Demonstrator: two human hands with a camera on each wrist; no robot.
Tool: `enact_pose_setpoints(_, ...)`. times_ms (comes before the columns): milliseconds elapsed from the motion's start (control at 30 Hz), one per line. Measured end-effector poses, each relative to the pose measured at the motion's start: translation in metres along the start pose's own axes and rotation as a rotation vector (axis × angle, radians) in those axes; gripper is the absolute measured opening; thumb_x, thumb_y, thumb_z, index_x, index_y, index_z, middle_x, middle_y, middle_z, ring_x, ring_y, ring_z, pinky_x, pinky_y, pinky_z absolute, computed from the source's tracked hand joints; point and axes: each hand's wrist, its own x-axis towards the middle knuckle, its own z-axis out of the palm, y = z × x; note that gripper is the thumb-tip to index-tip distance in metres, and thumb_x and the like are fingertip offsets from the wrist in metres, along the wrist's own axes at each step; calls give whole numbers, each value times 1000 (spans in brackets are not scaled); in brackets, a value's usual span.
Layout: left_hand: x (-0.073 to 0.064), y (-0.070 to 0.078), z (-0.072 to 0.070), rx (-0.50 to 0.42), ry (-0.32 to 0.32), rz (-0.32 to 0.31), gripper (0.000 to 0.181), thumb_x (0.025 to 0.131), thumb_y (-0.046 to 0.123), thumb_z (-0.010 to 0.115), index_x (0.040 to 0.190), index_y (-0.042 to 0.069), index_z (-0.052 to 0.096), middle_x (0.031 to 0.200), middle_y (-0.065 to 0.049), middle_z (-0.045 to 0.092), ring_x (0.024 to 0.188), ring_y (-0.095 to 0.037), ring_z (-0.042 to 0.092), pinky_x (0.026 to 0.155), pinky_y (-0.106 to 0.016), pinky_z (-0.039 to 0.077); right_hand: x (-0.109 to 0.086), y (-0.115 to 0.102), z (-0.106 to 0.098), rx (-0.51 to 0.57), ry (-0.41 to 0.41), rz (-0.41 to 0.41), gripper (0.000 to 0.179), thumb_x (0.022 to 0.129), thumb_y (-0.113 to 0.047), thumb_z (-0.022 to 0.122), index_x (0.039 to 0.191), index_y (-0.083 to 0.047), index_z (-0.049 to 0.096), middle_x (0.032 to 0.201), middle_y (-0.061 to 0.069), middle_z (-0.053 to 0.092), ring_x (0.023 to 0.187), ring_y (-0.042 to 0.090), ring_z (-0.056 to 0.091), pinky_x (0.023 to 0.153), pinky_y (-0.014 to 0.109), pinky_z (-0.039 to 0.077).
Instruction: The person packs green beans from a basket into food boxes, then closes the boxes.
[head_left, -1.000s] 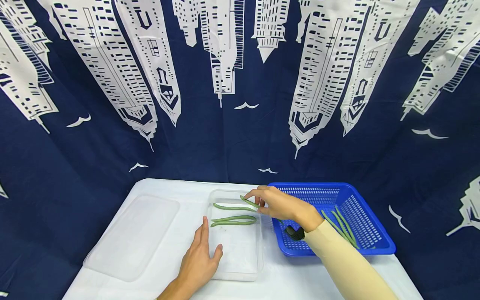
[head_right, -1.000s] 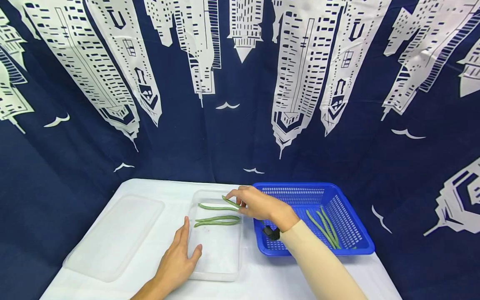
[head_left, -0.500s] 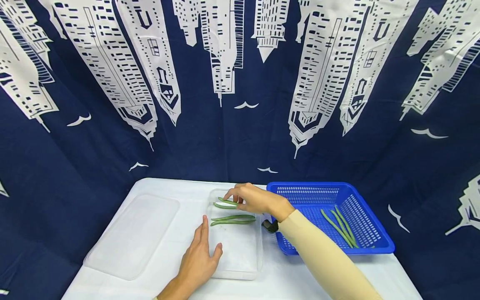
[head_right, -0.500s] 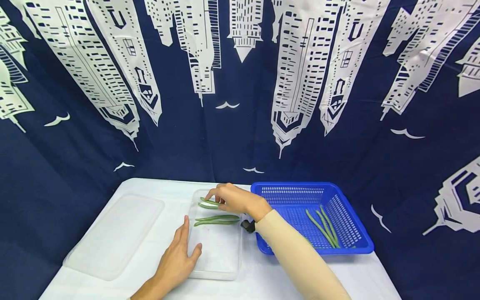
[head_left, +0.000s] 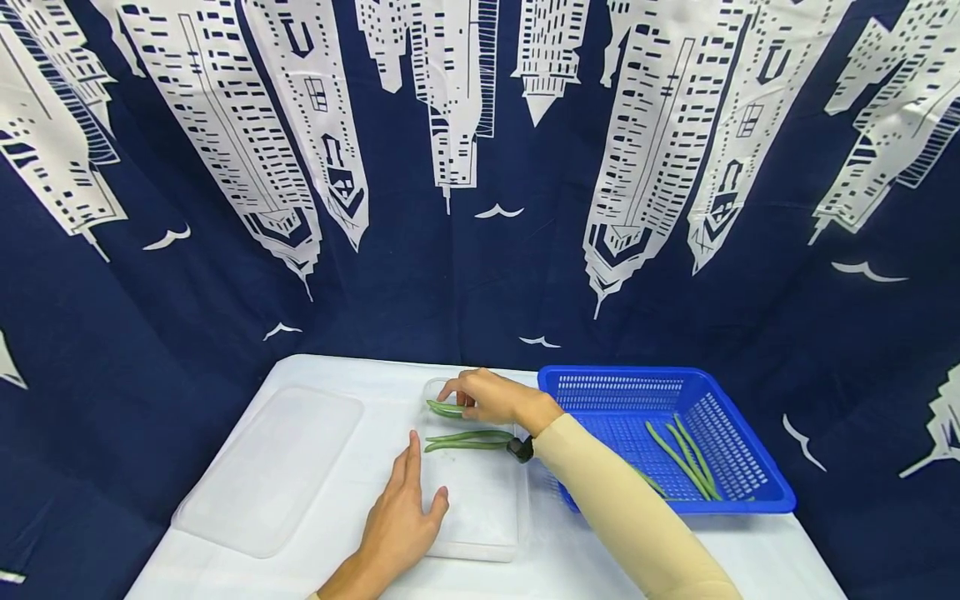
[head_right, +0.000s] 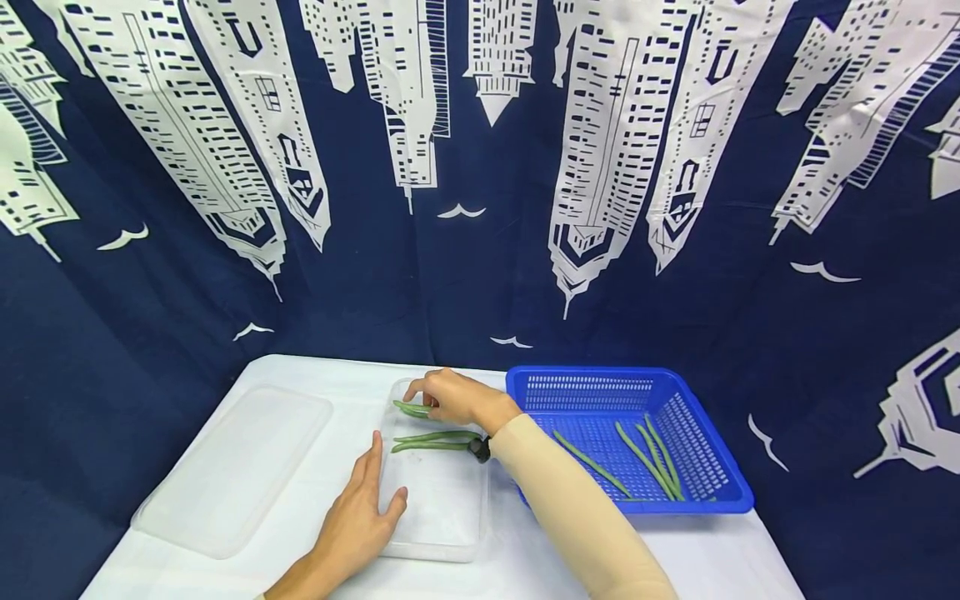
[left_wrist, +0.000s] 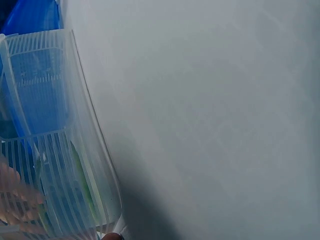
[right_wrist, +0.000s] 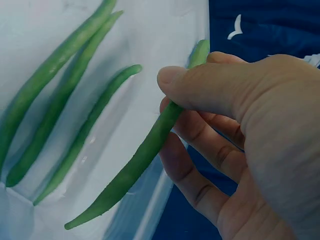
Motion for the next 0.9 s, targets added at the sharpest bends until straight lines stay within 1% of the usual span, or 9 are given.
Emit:
enact_pose_setpoints(200,-1,3,0,3,5,5,98,109,27,77,185,1,21,180,-26,47,143,-53,71,100,-69,66,4,10,10,-5,-17,25,50,102,6,82,147,-16,79,115,7,80,102,16,78,97,28,65)
enact_pose_setpoints(367,-1,4,-1,7,3,4,97,109,27,78,185,0,22,179,-28,47,143,-54,71,101,-69,66,4,13,15,6,-17,47,51,102,7,79,148,-17,79,116,8,80,102,16,78,96,27,65)
enact_pose_setpoints(533,0,4,0,0,-1,10,98,110,27,77,185,0,21,180,-28,46,143,-54,70,100,-69,67,2,13,18,-4,-22,102,52,103,-2,86,152,-19,76,123,10,79,109,20,76,100,35,65)
enact_pose_setpoints(633,-1,4,1,1,0,12,98,110,27,78,185,-1,21,179,-29,46,143,-54,70,100,-69,67,-1,13,19,-14,-30,121,55,103,-9,90,154,-21,75,126,10,78,113,21,75,101,37,66)
enact_pose_setpoints(700,-1,4,1,7,3,11,98,110,27,78,185,-1,22,179,-29,47,144,-54,70,101,-69,67,-3,13,18,-16,-25,117,55,103,-10,90,155,-20,74,127,11,78,113,22,76,102,38,66)
enact_pose_setpoints(800,-1,4,2,14,6,5,98,110,27,78,185,-1,22,180,-28,47,144,-53,70,102,-69,66,-7,11,15,1,-13,96,55,103,-10,90,155,-15,74,129,15,79,115,25,78,102,40,67)
enact_pose_setpoints(900,0,4,2,12,8,5,98,110,27,78,185,0,22,180,-27,47,143,-53,71,101,-69,67,-11,10,11,22,0,80,53,104,-8,89,154,-11,73,132,18,79,118,30,79,104,42,68)
